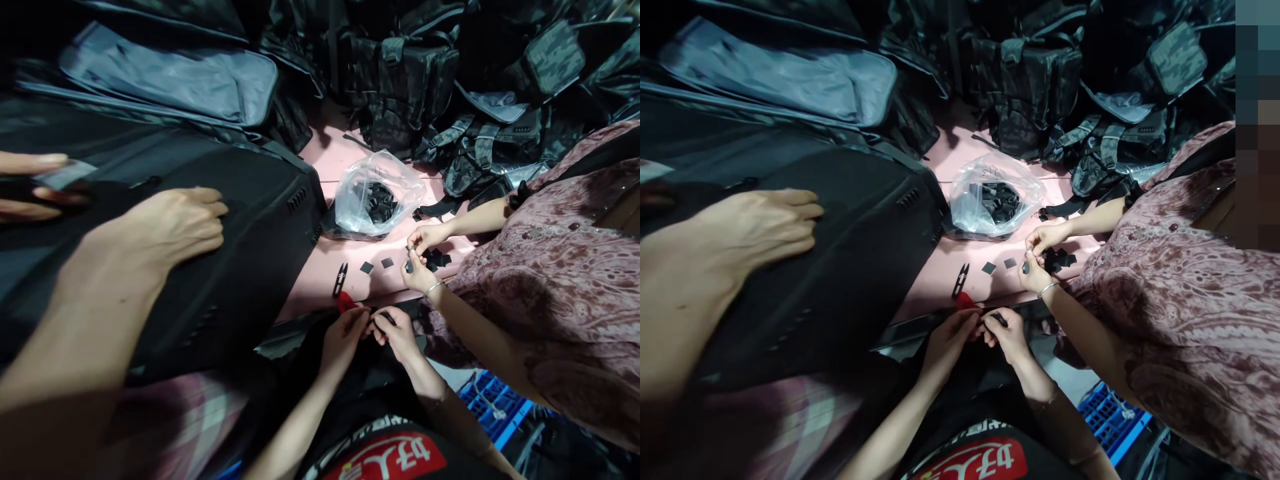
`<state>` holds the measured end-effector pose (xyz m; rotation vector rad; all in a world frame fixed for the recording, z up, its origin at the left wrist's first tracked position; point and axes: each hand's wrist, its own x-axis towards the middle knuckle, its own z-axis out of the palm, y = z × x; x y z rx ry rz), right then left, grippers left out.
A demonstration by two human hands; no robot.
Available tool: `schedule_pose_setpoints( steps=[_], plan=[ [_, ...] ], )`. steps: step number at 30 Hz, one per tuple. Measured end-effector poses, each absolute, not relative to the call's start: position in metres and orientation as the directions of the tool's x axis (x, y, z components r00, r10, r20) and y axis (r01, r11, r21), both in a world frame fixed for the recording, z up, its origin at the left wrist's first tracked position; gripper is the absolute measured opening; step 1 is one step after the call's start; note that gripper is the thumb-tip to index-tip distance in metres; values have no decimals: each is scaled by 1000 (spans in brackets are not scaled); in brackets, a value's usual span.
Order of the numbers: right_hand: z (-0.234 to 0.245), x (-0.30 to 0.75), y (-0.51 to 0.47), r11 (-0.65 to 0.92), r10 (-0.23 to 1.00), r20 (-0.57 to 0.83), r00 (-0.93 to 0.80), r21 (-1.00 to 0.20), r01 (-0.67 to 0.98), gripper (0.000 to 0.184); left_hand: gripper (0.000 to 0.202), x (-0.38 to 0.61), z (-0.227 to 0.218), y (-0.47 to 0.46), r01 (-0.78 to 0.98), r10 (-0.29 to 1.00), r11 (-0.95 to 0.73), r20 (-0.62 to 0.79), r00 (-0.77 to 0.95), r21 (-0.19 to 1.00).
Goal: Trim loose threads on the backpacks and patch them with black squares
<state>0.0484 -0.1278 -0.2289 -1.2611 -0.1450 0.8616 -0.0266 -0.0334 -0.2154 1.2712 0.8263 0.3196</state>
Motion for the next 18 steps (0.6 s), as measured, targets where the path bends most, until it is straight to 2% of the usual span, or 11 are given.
schedule_pose_setpoints(
  steps=[7,12,18],
  plan=[
    [-220,45,-137,11,619,-377,689,-873,-487,33,36,-37,-202,-51,242,576,311,-385,721,919],
    [-222,40,-138,-8,517,-439,735,-861,-509,38,30,-39,-202,-56,221,566,294,-356,744,930],
    [-221,36,-144,-19,602,-432,671,-848,-529,41,31,-39,-207,-55,182,475,544,-479,738,819]
  ],
)
